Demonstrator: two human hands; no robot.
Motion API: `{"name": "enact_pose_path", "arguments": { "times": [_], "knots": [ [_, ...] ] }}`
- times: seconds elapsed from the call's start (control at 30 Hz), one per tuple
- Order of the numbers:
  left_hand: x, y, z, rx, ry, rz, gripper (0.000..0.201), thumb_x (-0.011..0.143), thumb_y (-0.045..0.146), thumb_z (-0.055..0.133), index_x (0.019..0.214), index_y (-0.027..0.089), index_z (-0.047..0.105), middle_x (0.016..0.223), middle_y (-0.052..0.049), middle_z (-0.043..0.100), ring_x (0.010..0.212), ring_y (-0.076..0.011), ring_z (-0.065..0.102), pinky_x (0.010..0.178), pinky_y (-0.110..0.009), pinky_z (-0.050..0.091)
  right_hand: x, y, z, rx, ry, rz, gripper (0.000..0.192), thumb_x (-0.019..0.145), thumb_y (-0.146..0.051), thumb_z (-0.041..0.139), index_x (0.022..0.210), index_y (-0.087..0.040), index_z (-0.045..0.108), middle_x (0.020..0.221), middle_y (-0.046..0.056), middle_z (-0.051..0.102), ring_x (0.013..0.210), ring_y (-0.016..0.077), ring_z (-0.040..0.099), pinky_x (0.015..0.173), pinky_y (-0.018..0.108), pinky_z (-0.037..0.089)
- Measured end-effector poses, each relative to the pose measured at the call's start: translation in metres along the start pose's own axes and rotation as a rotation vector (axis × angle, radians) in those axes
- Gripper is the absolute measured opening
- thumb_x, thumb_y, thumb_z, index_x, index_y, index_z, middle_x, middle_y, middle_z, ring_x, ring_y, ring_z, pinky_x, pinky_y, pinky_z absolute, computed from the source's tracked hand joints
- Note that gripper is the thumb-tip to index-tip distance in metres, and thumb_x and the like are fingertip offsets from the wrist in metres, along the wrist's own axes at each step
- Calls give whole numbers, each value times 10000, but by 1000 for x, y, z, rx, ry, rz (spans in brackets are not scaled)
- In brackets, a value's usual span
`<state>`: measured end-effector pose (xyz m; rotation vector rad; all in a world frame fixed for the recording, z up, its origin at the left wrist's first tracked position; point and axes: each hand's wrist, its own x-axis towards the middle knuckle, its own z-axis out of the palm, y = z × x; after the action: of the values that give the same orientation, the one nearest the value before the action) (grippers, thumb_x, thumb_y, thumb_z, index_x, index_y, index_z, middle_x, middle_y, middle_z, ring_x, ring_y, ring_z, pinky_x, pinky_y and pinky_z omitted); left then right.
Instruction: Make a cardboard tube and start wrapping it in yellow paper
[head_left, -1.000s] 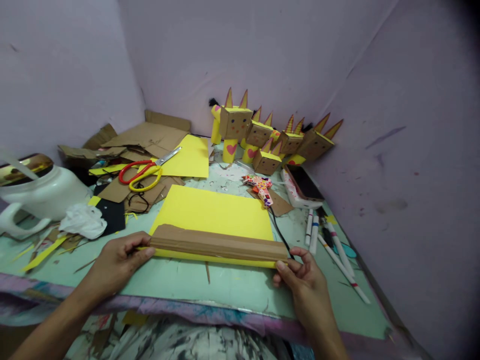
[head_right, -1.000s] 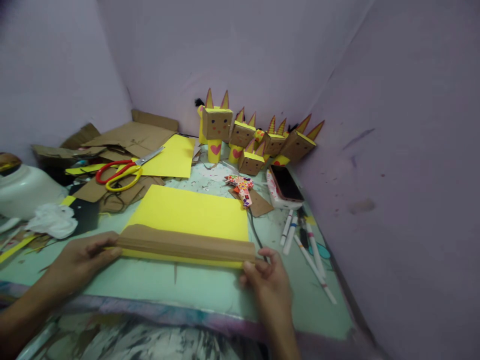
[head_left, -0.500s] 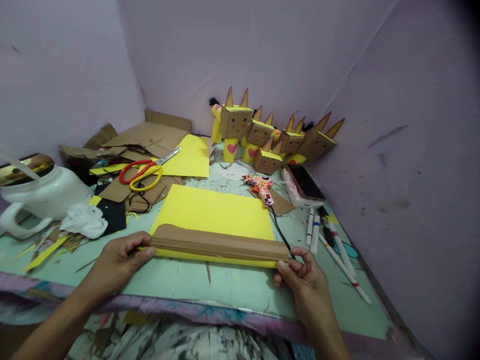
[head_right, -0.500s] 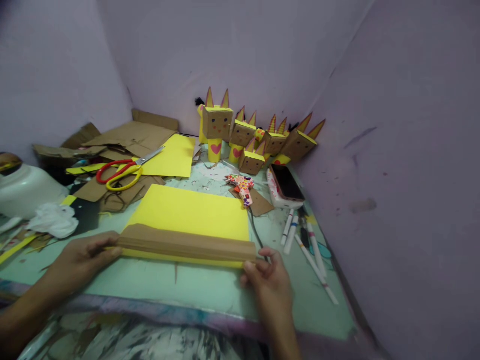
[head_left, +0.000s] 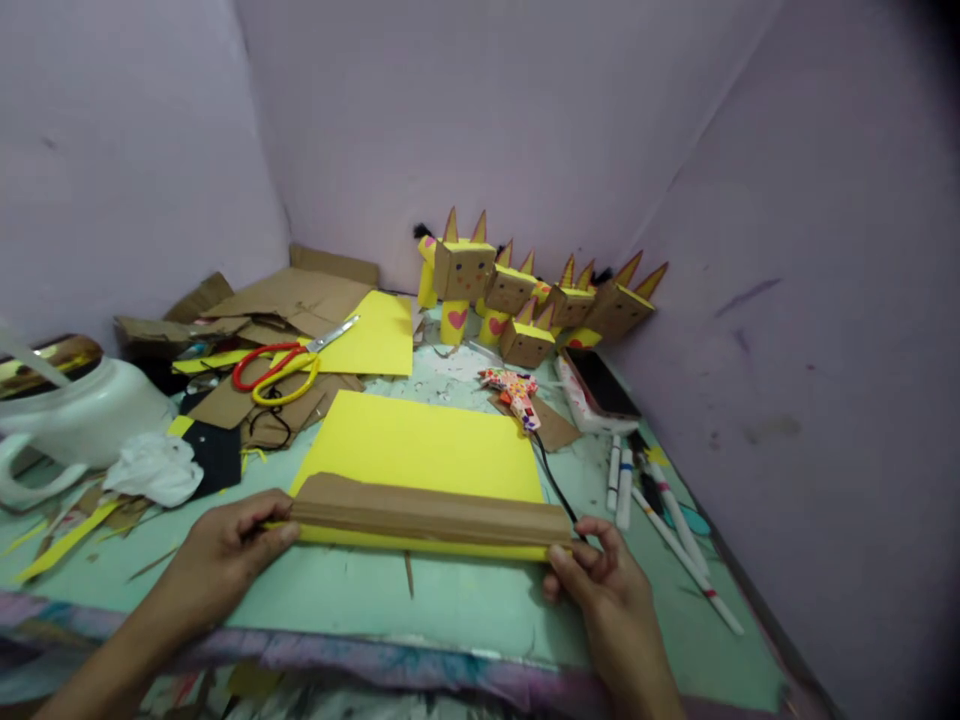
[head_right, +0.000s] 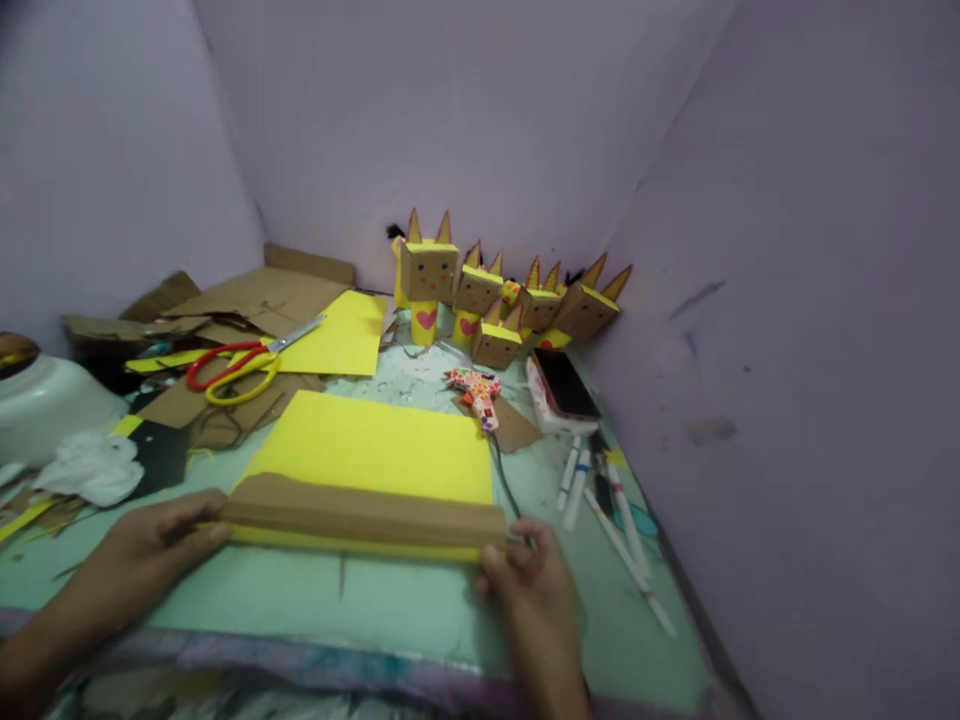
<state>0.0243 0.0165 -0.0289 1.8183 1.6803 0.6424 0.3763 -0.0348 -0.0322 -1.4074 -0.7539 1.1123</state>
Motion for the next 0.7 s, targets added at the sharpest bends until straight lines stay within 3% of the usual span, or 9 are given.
{"name": "enact_pose_path", "arguments": {
  "times": [0.23,0.4,0.57,0.7],
  "knots": [
    [2,11,-5,-2,-38,-71,376,696,551,487,732,194,601,716,24,670,713,-191,595,644,-223,422,0,-2,1,10,-2,4,492,647,-374,762,902,-235,364,488,-102,587,406,92,541,451,180,425],
    [4,2,-4,-44,-58,-78,386,694,561,519,786,197,607,720,33,675,708,-193,611,639,-216,437,-3,-5,8,34,33,-34,464,643,-383,741,871,-235,365,476,-126,545,387,75,513,429,164,398],
    [6,-8,-4,-32,-15,-79,378,660,566,553,766,210,622,750,37,690,729,-207,602,664,-228,429,-3,-5,8,23,51,-41,445,638,-381,735,850,-234,372,465,-135,516,367,73,491,400,162,375],
    [1,1,-2,-44,2,-103,346,653,543,551,731,207,586,733,36,669,726,-197,581,660,-221,412,-4,-6,8,6,49,-27,439,643,-372,736,857,-230,380,484,-131,520,368,66,480,391,157,368]
  ]
}}
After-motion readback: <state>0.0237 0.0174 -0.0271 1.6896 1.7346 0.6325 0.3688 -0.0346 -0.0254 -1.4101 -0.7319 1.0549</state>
